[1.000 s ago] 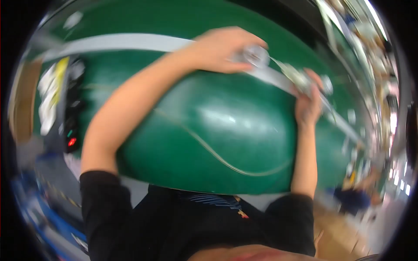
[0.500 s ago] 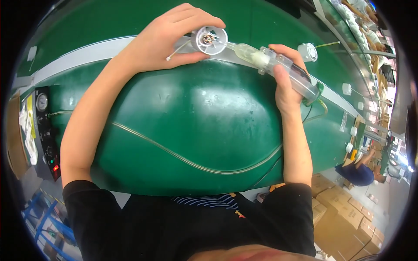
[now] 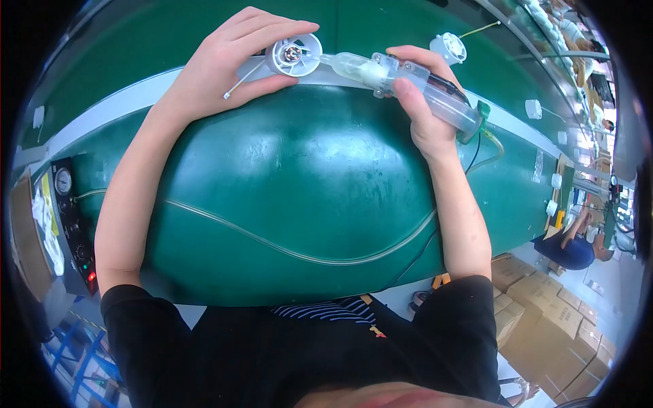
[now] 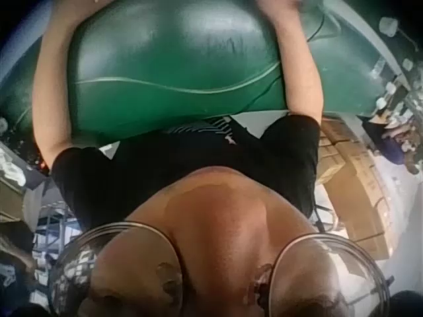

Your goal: Assembling plastic components on a factory production line.

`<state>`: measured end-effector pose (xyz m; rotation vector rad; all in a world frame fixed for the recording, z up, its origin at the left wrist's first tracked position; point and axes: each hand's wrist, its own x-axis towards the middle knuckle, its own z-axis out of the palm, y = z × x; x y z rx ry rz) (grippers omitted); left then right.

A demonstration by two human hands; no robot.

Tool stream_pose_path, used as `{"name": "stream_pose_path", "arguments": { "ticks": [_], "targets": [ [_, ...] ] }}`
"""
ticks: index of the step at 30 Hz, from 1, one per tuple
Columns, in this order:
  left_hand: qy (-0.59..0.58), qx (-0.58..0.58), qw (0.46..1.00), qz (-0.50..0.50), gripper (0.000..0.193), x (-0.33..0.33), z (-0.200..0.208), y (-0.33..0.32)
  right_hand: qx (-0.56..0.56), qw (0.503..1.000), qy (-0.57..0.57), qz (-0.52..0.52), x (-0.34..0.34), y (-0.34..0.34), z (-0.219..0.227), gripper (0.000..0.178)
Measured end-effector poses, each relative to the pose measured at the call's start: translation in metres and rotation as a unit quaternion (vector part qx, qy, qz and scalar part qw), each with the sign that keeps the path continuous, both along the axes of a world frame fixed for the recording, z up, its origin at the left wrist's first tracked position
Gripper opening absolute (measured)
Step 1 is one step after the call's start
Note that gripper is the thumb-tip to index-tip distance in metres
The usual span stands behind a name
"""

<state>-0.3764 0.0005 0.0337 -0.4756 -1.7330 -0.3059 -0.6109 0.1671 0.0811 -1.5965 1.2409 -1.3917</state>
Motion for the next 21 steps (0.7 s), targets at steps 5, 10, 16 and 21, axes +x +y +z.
{"name": "stream_pose_path", "arguments": {
  "ticks": [5,10,16,21],
  "targets": [
    [0.01,-0.002,1.0,-0.01,0.059,-0.002,0.0,0.002,-0.015,0.999,0.03,-0.005,0.0,0.003,0.002,0.038],
    [0.018,-0.005,1.0,0.005,0.059,0.007,0.013,0.011,-0.021,0.999,0.043,-0.001,0.001,0.003,0.004,0.038],
    [-0.369,0.121,0.886,0.254,0.057,0.042,0.054,0.054,-0.044,0.997,0.063,-0.014,-0.001,0.009,0.004,0.037],
    [-0.34,0.111,0.901,0.247,0.057,0.041,0.044,0.054,-0.077,0.995,0.058,-0.035,0.002,0.006,0.001,0.035]
  ]
}}
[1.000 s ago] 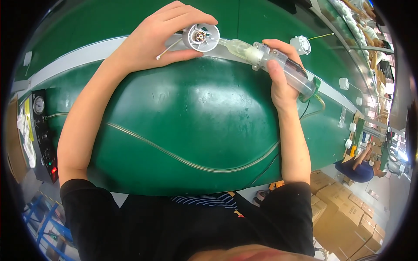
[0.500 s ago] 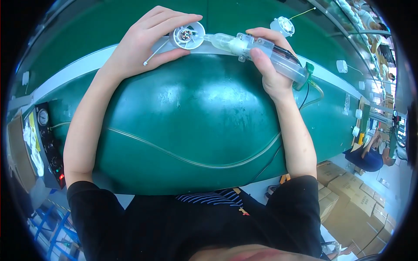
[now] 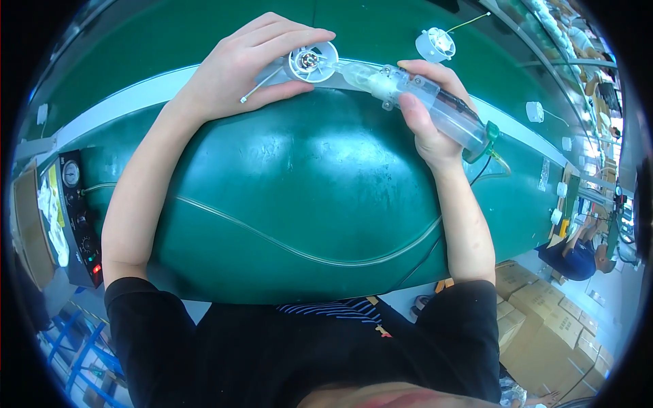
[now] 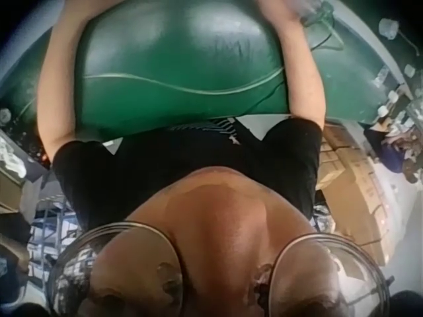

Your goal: Assembling plastic components on a factory production line.

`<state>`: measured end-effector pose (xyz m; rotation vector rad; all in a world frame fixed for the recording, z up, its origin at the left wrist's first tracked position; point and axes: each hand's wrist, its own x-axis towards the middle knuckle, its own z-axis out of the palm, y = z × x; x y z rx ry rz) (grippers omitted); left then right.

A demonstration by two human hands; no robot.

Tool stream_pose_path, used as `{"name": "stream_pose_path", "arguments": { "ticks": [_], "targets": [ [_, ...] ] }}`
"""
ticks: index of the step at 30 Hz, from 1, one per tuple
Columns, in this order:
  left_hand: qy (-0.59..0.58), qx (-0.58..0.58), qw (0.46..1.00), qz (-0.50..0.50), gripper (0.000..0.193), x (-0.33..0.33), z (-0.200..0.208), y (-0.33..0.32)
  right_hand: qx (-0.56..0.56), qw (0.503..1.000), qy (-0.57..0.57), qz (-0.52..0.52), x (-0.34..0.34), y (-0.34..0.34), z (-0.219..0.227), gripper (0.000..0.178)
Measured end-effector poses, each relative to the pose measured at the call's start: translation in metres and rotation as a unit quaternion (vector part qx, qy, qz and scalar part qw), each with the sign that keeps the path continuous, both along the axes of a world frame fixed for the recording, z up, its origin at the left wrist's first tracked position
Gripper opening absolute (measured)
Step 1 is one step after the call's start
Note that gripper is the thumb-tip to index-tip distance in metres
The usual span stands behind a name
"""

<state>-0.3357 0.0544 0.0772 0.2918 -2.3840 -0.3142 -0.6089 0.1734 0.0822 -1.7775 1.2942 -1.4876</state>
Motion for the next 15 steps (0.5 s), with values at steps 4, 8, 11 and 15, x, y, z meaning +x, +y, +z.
{"name": "stream_pose_path", "arguments": {
  "ticks": [4,8,11,15],
  "targets": [
    [-0.029,0.009,0.999,0.011,0.057,-0.002,0.001,0.001,-0.005,0.999,0.03,0.016,-0.004,0.001,-0.002,0.037],
    [-0.033,0.018,0.999,0.012,0.057,0.001,0.003,0.001,0.004,0.999,0.037,0.018,-0.001,0.002,0.003,0.038],
    [-0.042,0.029,0.999,0.011,0.057,0.004,0.009,0.001,0.011,0.999,0.029,0.02,0.004,0.002,0.006,0.038],
    [-0.048,0.049,0.998,0.004,0.057,-0.008,0.02,0.012,0.003,0.999,-0.013,0.03,-0.001,0.007,0.004,0.035]
  ]
}}
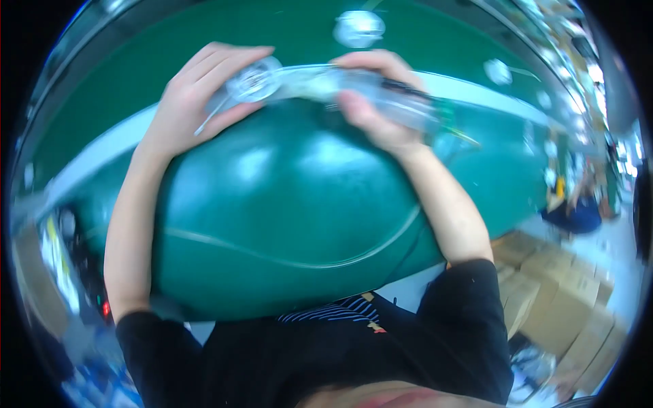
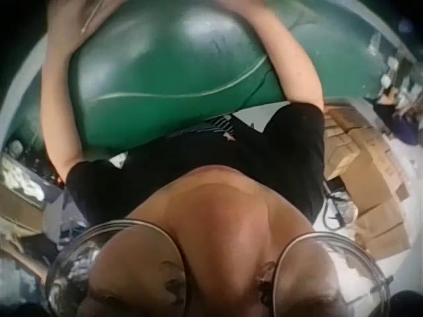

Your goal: Assembling plastic components on a factory production line.

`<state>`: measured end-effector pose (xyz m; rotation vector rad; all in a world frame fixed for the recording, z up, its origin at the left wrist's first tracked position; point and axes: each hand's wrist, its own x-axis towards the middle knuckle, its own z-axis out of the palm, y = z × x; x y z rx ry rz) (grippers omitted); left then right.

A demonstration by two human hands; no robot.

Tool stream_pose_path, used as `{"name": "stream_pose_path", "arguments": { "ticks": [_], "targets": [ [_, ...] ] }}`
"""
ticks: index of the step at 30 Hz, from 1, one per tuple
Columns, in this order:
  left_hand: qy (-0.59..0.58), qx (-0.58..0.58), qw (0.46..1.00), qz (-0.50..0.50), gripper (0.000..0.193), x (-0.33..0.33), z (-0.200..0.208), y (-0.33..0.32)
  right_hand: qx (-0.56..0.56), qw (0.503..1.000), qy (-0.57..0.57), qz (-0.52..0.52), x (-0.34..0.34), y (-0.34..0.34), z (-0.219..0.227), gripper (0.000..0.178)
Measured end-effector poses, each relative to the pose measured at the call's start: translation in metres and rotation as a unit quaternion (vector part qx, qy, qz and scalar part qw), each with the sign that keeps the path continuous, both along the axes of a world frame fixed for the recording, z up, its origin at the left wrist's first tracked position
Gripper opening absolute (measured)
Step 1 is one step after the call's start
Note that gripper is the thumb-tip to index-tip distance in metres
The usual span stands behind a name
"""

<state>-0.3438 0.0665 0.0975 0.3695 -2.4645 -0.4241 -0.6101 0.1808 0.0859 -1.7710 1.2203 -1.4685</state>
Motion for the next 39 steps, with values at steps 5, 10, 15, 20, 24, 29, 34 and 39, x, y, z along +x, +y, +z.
{"name": "stream_pose_path", "arguments": {
  "ticks": [5,10,15,20,24,29,34,39],
  "targets": [
    [-0.042,0.024,0.999,0.022,0.053,0.004,-0.008,0.002,-0.072,0.997,-0.019,0.03,-0.001,-0.015,-0.021,0.042],
    [-0.048,0.041,0.998,0.02,0.051,-0.004,-0.002,0.013,-0.082,0.996,-0.036,0.0,0.0,-0.006,-0.016,0.04],
    [-0.042,0.075,0.996,0.035,0.051,0.002,-0.008,0.009,-0.066,0.997,-0.03,-0.005,0.005,-0.01,-0.016,0.038],
    [-0.037,0.093,0.991,0.092,0.049,0.012,-0.014,0.008,-0.054,0.998,-0.043,-0.003,0.012,-0.007,-0.018,0.038],
    [-0.035,0.041,0.986,0.156,0.046,0.018,-0.038,-0.016,-0.035,0.995,-0.084,-0.035,0.008,-0.002,-0.02,0.035],
    [-0.018,0.14,0.971,0.191,0.045,0.032,-0.029,-0.033,-0.028,0.986,-0.165,0.011,0.015,-0.017,-0.004,0.03],
    [-0.047,0.164,0.965,0.199,0.049,0.031,-0.03,-0.038,-0.013,0.979,-0.205,0.011,0.015,-0.018,-0.008,0.028],
    [-0.061,0.159,0.971,0.17,0.051,0.02,-0.044,-0.042,0.033,0.98,-0.196,0.002,0.006,-0.006,-0.009,0.036]
  ]
}}
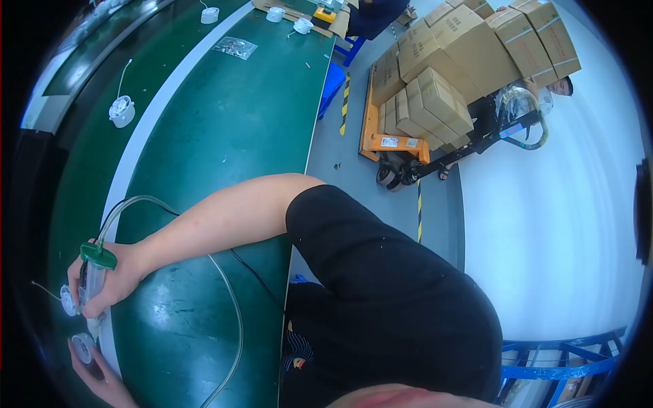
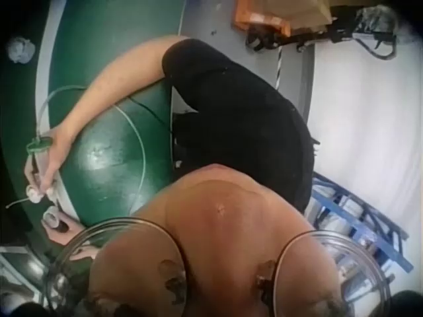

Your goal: Assembling plastic components on a factory production line.

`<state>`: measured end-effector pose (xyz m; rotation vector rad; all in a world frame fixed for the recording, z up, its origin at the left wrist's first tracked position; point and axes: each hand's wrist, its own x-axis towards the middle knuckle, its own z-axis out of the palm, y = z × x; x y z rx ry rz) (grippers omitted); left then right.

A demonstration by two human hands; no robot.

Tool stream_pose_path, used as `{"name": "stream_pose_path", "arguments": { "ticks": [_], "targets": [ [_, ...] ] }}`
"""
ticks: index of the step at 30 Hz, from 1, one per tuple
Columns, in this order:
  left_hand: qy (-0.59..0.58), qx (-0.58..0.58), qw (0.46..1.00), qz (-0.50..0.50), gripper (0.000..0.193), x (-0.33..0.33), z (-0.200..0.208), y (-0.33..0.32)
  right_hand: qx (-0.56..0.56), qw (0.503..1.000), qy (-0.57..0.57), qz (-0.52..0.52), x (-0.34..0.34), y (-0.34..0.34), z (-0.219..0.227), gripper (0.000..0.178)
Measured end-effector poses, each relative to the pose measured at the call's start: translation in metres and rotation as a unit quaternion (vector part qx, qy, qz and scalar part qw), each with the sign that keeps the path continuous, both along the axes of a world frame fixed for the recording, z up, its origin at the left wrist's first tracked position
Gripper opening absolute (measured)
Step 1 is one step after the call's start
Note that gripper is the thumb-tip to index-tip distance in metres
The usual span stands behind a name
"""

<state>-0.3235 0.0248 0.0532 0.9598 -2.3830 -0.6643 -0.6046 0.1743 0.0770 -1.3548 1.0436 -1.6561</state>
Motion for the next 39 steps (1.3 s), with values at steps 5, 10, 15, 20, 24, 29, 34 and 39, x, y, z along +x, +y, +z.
{"name": "stream_pose_path", "arguments": {
  "ticks": [5,10,15,20,24,29,34,39],
  "targets": [
    [-0.03,-0.035,0.999,0.012,0.05,0.006,0.013,0.001,0.017,1.0,0.0,0.013,0.005,-0.004,0.006,0.036],
    [-0.033,-0.046,0.998,0.012,0.049,0.002,0.015,0.005,0.02,0.999,0.026,0.007,0.004,-0.008,0.0,0.037],
    [-0.013,-0.06,0.998,-0.004,0.048,0.007,0.011,0.001,0.008,1.0,0.025,-0.006,0.007,-0.01,-0.002,0.033],
    [0.003,-0.054,0.999,-0.003,0.047,0.004,0.006,-0.001,0.021,0.999,0.03,-0.003,0.003,-0.009,-0.001,0.034],
    [0.015,-0.072,0.997,-0.001,0.046,-0.003,0.005,0.002,0.03,0.999,0.024,-0.001,-0.003,-0.004,0.004,0.034],
    [-0.01,-0.132,0.987,0.097,0.046,0.018,0.004,-0.023,-0.009,1.0,0.014,0.016,0.004,-0.016,0.005,0.032],
    [-0.061,-0.311,0.941,0.122,0.049,0.013,-0.001,-0.015,0.014,0.996,0.084,-0.018,-0.004,-0.015,-0.012,0.029],
    [0.037,-0.286,0.957,0.016,0.057,-0.015,0.037,0.045,0.042,0.997,0.06,-0.002,-0.007,0.005,0.011,0.029]
  ]
}}
